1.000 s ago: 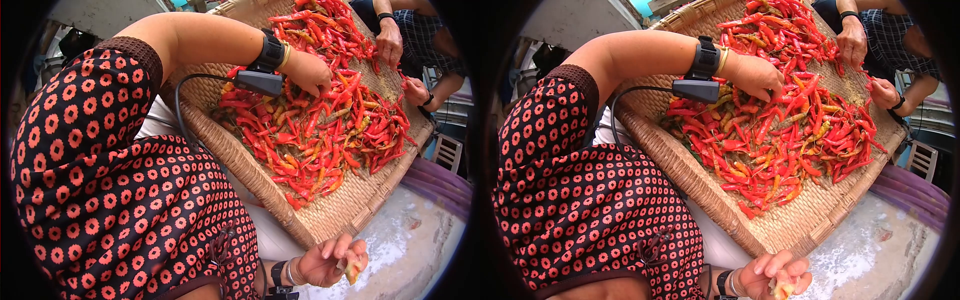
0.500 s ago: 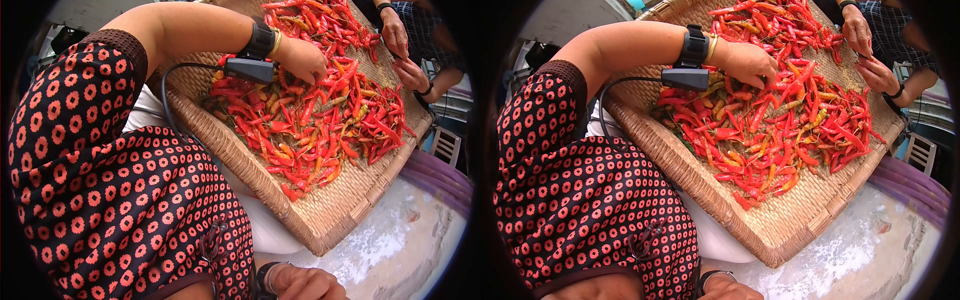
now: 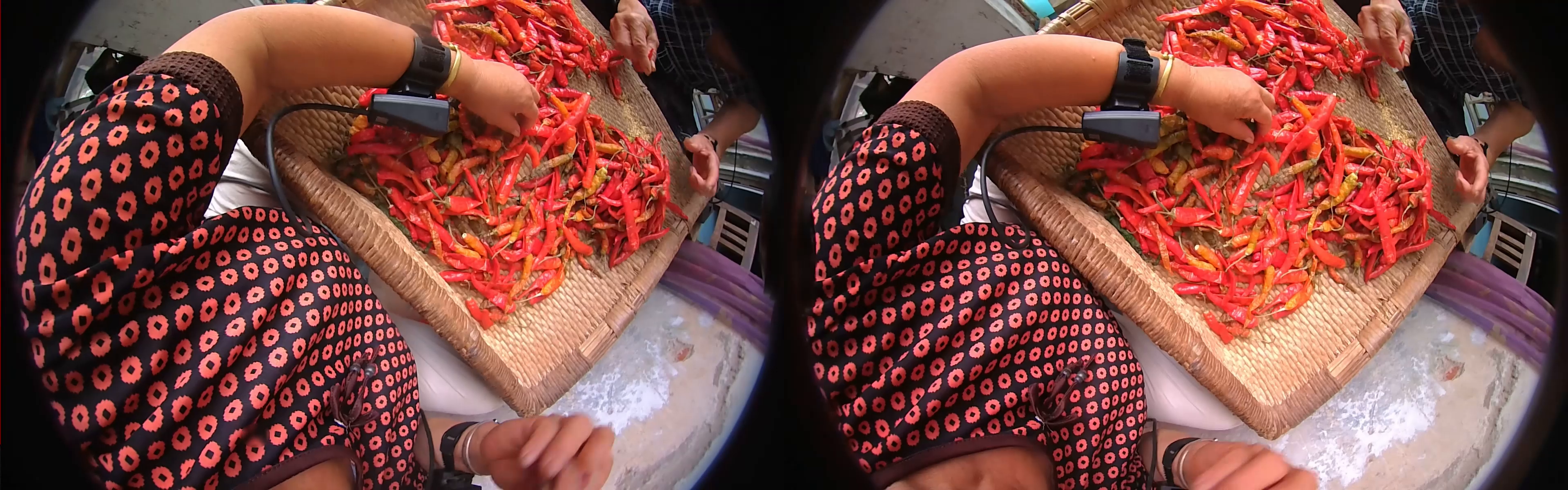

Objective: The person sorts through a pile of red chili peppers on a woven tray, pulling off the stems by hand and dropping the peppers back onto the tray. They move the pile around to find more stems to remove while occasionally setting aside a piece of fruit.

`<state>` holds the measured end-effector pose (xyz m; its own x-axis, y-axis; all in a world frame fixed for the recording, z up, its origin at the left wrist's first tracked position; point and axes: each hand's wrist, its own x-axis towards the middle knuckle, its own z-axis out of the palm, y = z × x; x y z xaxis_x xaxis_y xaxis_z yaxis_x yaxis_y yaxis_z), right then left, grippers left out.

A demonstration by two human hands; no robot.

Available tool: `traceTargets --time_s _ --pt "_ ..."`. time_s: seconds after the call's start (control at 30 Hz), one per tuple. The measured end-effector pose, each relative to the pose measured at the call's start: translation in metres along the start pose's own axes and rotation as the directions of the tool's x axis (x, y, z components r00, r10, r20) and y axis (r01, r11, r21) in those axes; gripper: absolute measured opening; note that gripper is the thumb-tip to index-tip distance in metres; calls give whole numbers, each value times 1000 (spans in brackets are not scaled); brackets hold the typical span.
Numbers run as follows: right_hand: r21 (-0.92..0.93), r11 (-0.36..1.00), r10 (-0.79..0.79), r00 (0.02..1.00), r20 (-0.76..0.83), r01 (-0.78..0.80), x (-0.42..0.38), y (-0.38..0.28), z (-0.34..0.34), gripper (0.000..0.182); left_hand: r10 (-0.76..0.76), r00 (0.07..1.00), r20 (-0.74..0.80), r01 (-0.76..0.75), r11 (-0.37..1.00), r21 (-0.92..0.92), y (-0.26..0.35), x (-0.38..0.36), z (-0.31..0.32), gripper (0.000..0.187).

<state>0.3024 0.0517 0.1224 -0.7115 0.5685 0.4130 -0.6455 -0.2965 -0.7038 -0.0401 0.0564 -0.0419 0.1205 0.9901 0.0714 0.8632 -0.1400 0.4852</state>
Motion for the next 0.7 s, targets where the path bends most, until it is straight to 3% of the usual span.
traceTargets --time_s 0.03,0.07,0.13,0.3,0.37,0.5,0.6,0.67,0.7 --pt "-106 994 -50 995 -81 41 0 1 -11 33 -2 1000 6 2 1000 -9 1 -1 -1 17" --pt "-100 994 -52 996 -77 45 -3 3 -19 33 -5 1000 6 5 1000 -2 2 -1 -1 17" --pt "-460 887 -161 900 -405 -48 -4 10 -29 33 7 1000 -5 -7 1000 25 3 -1 -2 17" --pt "-457 884 -92 924 -371 -95 -22 7 -45 35 20 1000 -14 -20 1000 18 -1 0 1 17" --pt "-545 827 -142 889 -436 -136 -20 12 -42 40 7 1000 -5 -7 999 42 1 0 1 17" --pt "-510 853 -181 856 -485 -109 -19 15 -38 52 -22 1000 16 22 999 26 2 -2 1 22" --pt "-600 789 -202 866 -458 -133 -20 13 -44 60 21 999 -44 -18 998 58 2 -3 3 16" --pt "-778 596 -319 830 -457 -199 -24 11 -48 54 -13 999 -52 15 999 41 5 -5 2 16" --pt "-783 586 -320 828 -462 -210 -30 3 -50 54 -7 999 -49 8 1000 27 7 -4 5 16"
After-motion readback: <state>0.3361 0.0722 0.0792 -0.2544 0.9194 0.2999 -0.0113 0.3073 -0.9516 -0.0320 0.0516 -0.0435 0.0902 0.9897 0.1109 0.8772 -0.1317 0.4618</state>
